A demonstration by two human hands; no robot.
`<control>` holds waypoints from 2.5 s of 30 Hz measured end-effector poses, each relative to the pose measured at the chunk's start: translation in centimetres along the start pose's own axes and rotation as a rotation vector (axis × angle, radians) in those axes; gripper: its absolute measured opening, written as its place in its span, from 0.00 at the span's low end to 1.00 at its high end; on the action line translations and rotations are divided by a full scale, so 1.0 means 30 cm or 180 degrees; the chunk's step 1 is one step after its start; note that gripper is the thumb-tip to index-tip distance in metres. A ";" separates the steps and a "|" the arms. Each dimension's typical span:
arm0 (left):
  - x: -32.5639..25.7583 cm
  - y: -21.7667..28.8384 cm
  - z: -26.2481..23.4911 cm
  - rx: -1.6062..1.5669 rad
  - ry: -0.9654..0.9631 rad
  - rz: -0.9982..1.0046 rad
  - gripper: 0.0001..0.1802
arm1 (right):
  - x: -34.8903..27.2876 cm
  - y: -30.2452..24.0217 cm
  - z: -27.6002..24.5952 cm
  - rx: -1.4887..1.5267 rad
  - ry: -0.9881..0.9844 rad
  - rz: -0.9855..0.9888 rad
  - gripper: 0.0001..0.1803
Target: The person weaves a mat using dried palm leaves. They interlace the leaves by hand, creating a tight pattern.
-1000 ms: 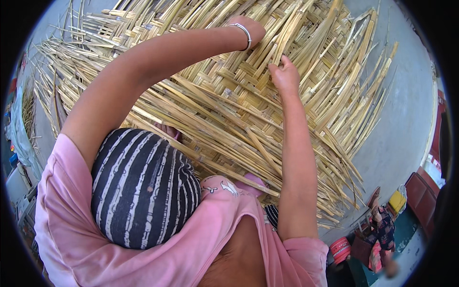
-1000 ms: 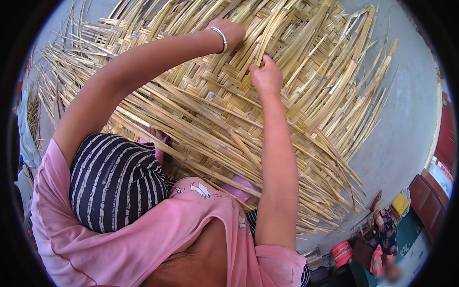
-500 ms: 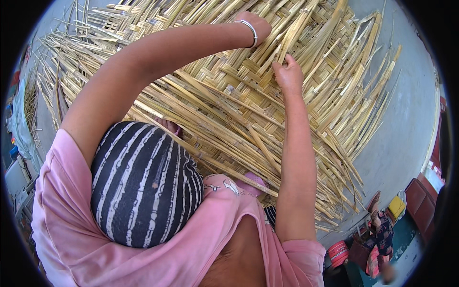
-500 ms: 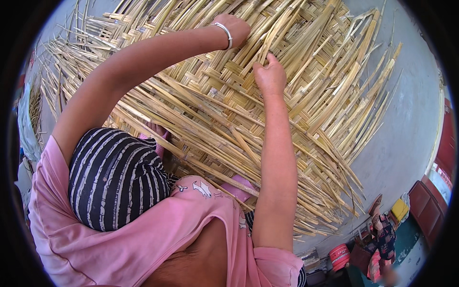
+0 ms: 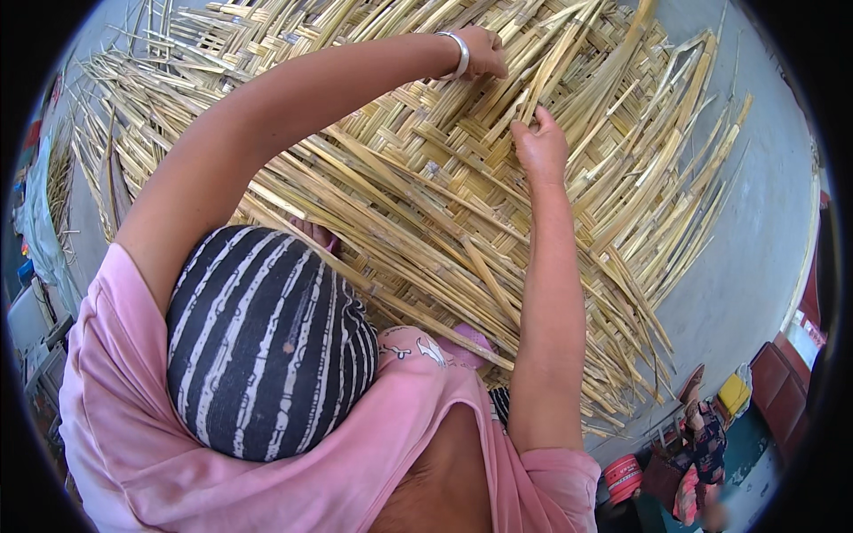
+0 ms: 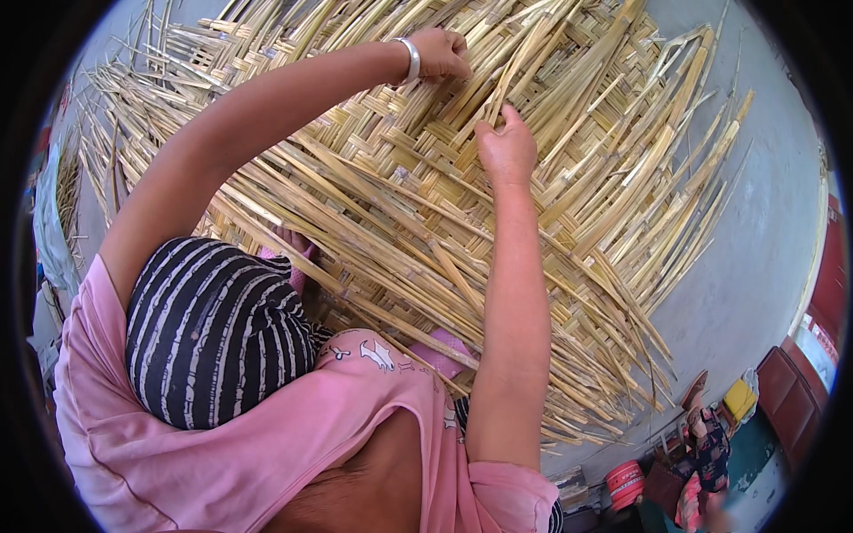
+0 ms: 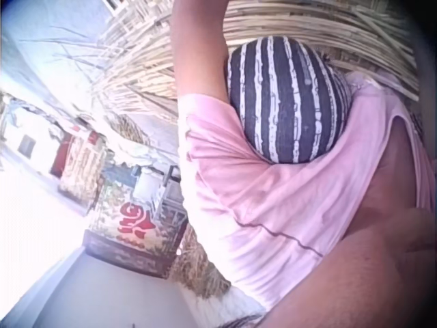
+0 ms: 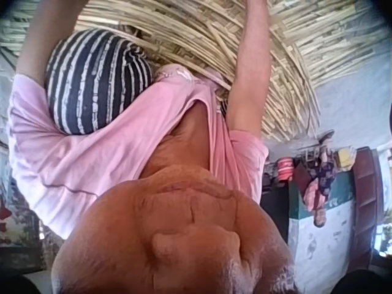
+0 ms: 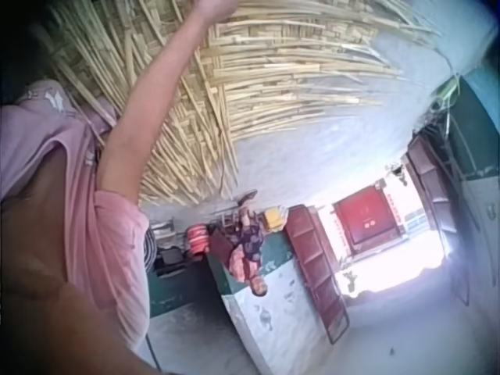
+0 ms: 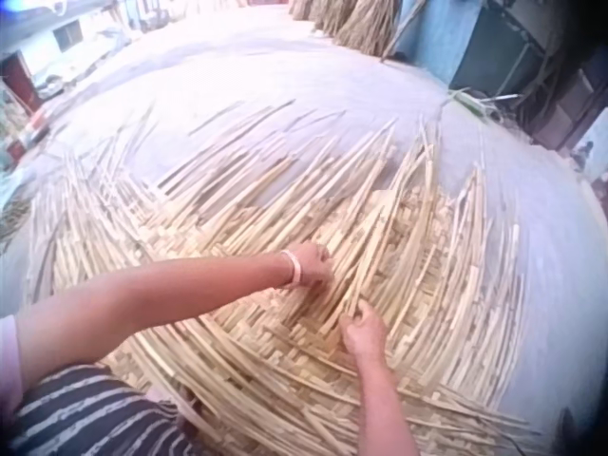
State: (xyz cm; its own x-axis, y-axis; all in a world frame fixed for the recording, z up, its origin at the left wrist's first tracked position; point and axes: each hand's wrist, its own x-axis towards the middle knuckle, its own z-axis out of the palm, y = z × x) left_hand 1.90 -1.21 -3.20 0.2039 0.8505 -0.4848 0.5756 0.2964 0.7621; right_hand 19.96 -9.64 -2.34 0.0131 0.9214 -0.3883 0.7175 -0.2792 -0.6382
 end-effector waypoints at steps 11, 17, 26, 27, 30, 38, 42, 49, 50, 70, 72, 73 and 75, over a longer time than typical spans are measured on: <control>-0.037 -0.098 -0.041 0.0059 -0.0848 -0.0008 0.11 | 0.017 0.056 0.040 0.0632 0.0129 -0.0052 0.17; -0.081 -0.088 0.027 0.0221 -0.0401 0.0977 0.08 | 0.045 0.105 0.056 0.0673 0.0128 -0.0147 0.15; -0.053 -0.115 0.041 0.0288 -0.0464 0.0994 0.08 | 0.023 0.089 0.054 0.1027 0.0150 -0.0183 0.13; -0.052 -0.110 0.045 0.0279 -0.0420 0.0758 0.08 | 0.013 0.076 0.051 0.1163 0.0162 -0.0183 0.13; -0.046 -0.068 0.053 0.0254 -0.0232 0.0507 0.13 | -0.001 0.057 0.040 0.1307 0.0066 -0.0053 0.13; 0.032 0.007 0.090 0.0697 -0.0295 0.0044 0.26 | 0.000 0.070 0.032 0.1261 0.0050 -0.0009 0.12; 0.029 -0.018 0.107 0.0659 -0.0061 0.0369 0.25 | 0.006 0.073 0.035 0.1293 0.0098 0.0131 0.12; 0.026 -0.030 0.131 0.1019 0.0118 0.0391 0.15 | 0.019 0.093 0.046 0.1080 0.0076 0.0029 0.10; 0.030 -0.018 0.128 0.1085 0.0100 0.0389 0.15 | 0.024 0.104 0.047 0.1025 0.0084 0.0045 0.10; -0.029 0.130 0.021 -0.3221 -0.0835 -0.0621 0.27 | 0.021 0.078 0.065 0.0754 0.0389 -0.0134 0.13; 0.012 0.104 0.044 -0.3507 -0.0885 -0.0808 0.20 | 0.011 0.065 0.056 0.0461 0.0312 -0.0158 0.15; 0.042 0.075 0.059 -0.3191 -0.0839 -0.0792 0.18 | 0.008 0.061 0.057 0.0341 0.0275 -0.0206 0.16; 0.078 0.032 0.077 -0.2559 -0.0744 -0.0793 0.15 | 0.012 0.050 0.063 0.0079 0.0207 -0.0325 0.16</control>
State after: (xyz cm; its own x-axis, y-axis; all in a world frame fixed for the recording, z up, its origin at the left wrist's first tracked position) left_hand 4.77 0.07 -4.60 0.3546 0.6354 -0.6860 -0.0901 0.7535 0.6513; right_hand 19.72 -10.23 -4.69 -0.0134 0.9607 -0.2772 0.6999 -0.1890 -0.6888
